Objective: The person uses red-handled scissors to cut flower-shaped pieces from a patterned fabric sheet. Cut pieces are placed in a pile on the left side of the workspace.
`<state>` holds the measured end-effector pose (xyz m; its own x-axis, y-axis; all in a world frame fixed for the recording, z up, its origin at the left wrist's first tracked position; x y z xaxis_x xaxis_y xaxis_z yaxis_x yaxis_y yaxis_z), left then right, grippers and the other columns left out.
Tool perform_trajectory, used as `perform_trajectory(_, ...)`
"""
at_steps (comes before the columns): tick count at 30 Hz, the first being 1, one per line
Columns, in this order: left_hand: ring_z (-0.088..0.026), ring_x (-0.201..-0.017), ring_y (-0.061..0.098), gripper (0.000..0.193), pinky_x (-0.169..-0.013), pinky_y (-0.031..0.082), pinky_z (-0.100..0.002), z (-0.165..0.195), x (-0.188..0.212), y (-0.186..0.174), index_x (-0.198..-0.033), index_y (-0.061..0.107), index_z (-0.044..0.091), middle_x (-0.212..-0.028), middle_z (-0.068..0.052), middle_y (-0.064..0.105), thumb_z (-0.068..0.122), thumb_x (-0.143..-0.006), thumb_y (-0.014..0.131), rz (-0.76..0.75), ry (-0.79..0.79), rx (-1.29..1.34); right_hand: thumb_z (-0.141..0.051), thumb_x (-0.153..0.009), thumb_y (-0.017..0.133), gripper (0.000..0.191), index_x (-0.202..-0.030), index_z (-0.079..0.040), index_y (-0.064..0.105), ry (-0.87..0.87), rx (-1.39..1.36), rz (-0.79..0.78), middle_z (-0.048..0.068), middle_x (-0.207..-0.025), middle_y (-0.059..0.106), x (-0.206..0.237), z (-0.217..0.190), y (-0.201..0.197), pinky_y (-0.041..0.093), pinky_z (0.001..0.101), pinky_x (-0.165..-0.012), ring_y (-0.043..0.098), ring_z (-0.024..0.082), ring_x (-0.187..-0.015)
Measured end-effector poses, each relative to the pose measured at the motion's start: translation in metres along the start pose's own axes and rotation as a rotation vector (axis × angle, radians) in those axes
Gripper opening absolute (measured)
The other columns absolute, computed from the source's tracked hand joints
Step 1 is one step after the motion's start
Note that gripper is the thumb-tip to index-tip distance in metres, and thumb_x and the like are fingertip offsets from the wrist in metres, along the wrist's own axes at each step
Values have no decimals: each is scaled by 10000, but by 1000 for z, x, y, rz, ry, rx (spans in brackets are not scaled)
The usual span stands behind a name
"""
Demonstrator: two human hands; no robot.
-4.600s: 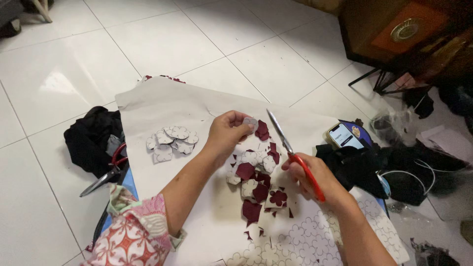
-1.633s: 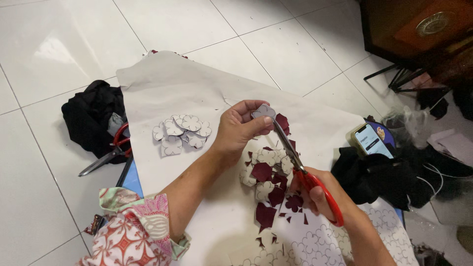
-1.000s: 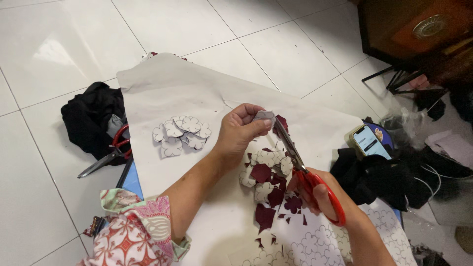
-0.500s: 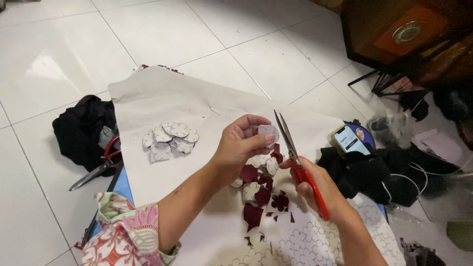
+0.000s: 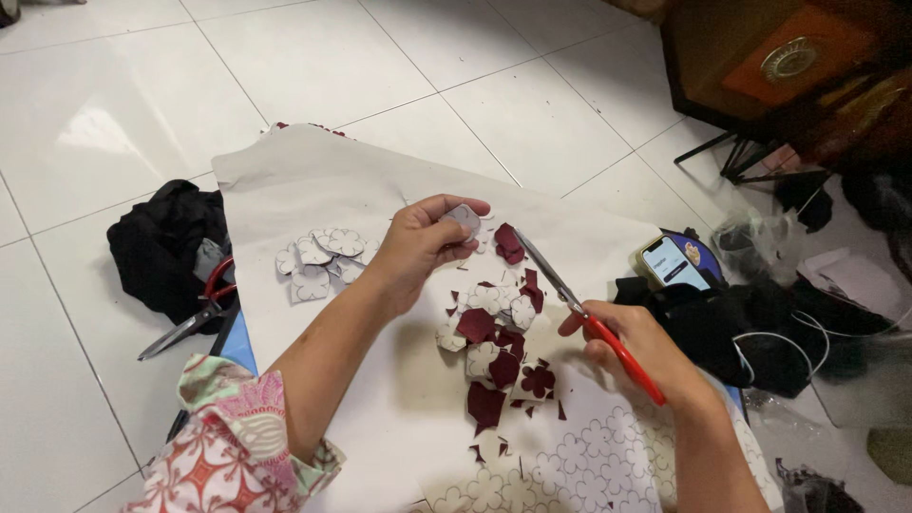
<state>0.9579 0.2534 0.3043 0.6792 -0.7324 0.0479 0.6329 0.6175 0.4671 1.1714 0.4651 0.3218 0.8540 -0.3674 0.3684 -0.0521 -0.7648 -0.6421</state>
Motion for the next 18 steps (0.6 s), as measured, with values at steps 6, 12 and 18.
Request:
perform_trajectory(6,-115,-852,711,347,-777,604,-255,-43,-18,-62,-1206,646,15,-1019,-83,748,59,-869,718,-17,36,-24,-757,-651,674,777,-922,-35,762,-21,90,-14,19,-504,535,-38,-12,55,415,314,-401,519,147,-422)
perform_trajectory(12,-134,-869,736,289,-788,616,-272,-25,-14,-109,-1147,668,-2,-1009,-101,765,77,-878,736,-36,37,-40,-910,-513,588,962,-907,-49,761,-63,123,-38,19,-499,540,-59,-36,87,426,337,-400,539,157,-423)
perform_trajectory(18,-136,-853,736,206,-795,622,-278,-12,-44,-151,-1079,711,-7,-981,-93,765,84,-896,692,-33,11,8,-949,-475,573,1016,-886,-40,765,-68,120,-27,3,-493,519,-94,-74,106,411,318,-386,529,143,-411)
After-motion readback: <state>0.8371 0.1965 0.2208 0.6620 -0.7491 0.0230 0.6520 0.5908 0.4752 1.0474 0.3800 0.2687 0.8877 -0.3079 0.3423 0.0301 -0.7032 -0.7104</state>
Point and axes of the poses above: each hand's wrist, its own x-axis away from the middle knuckle, its own y-axis out of the palm, z = x × y, the point moved 2 cm from there along -x, towards the middle knuckle
